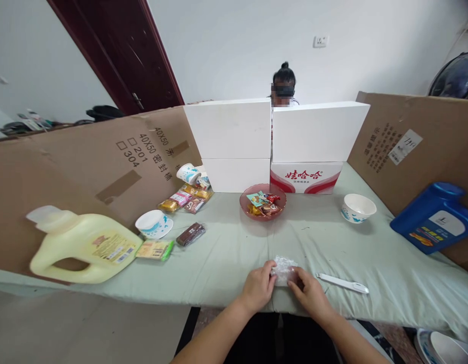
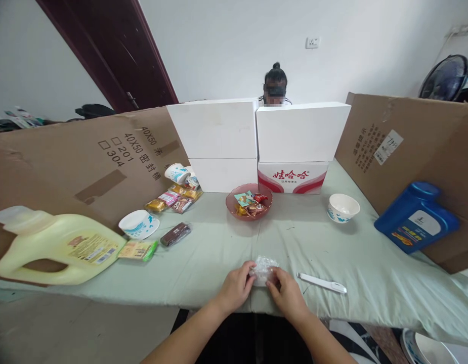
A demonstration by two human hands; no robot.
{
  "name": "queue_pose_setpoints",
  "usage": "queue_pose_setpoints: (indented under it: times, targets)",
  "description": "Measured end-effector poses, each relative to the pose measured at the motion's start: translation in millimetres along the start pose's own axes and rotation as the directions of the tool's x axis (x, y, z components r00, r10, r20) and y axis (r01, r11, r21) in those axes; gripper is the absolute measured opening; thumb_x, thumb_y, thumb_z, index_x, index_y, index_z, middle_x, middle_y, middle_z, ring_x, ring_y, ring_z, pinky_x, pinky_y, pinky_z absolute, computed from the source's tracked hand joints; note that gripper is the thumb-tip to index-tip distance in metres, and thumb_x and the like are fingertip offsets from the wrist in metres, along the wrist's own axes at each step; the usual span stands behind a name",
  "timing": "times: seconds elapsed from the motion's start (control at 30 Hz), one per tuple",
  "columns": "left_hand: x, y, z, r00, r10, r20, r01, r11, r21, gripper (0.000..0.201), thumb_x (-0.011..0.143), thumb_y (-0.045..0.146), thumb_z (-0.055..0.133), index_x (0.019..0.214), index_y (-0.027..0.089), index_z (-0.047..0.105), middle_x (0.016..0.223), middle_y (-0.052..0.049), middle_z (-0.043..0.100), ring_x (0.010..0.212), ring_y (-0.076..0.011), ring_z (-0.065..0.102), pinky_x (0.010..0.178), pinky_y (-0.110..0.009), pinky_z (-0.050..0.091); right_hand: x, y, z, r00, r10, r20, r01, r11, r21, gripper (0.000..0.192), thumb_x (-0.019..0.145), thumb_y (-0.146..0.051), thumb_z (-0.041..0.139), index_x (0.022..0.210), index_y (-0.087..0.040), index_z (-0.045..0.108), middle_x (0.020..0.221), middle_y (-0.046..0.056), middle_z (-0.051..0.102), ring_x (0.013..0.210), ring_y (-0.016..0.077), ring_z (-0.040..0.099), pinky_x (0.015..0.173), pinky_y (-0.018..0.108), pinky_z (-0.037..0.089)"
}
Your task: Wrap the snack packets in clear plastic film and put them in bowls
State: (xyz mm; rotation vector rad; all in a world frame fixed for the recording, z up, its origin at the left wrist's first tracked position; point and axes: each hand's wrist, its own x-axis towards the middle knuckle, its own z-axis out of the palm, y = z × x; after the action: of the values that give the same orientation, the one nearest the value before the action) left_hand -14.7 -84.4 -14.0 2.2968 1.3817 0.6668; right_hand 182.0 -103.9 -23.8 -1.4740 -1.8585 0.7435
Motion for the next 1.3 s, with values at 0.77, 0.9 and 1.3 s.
queue_pose_setpoints:
  times: [0.77,0.9,1.3]
  targets:
    - [48.1,34.6,6.0,0.889,-0.436,0.141,0.354,0.85,0.39,0.022,0.099,0.03,0.037,0.109,0.017,0.052,0.084,-0.011,0.071,0.081,-0.0258,0.07,0.066,-0.03,0.047,13.1,-1.4,11.3,1.0,-0.023,0.009,0.024,0.822,-0.57,0.036,0.096,-0.022,0.036,0.127,-0.023,0.055,0.089,0.006,0.067,0.074,0.0189,0.067,0.059,0.026,0.044]
    - [50.5,33.6,8.6,0.885,-0.448,0.124,0.369,0.839,0.4,0.024,0.098,0.031,0.041,0.111,0.015,0.053,0.082,-0.011,0.07,0.079,-0.027,0.07,0.066,-0.033,0.049,12.8,-2.3,14.4,0.999,-0.02,0.033,0.037,0.771,-0.636,0.04,0.092,-0.013,0.04,0.129,-0.022,0.054,0.091,0.008,0.066,0.075,0.0201,0.065,0.06,0.027,0.043]
    - [15.7,11.9,12.7,0.968,0.247,-0.03,-0.241,0.962,0.131,0.027,0.085,0.019,0.055,0.112,0.017,0.056,0.12,-0.011,0.059,0.122,-0.0282,0.049,0.103,-0.05,0.041,13.4,-5.4,6.9,0.996,-0.003,0.084,0.06,0.725,-0.686,0.038,0.094,-0.018,0.042,0.13,-0.019,0.055,0.091,0.009,0.065,0.08,0.0222,0.063,0.066,0.03,0.045]
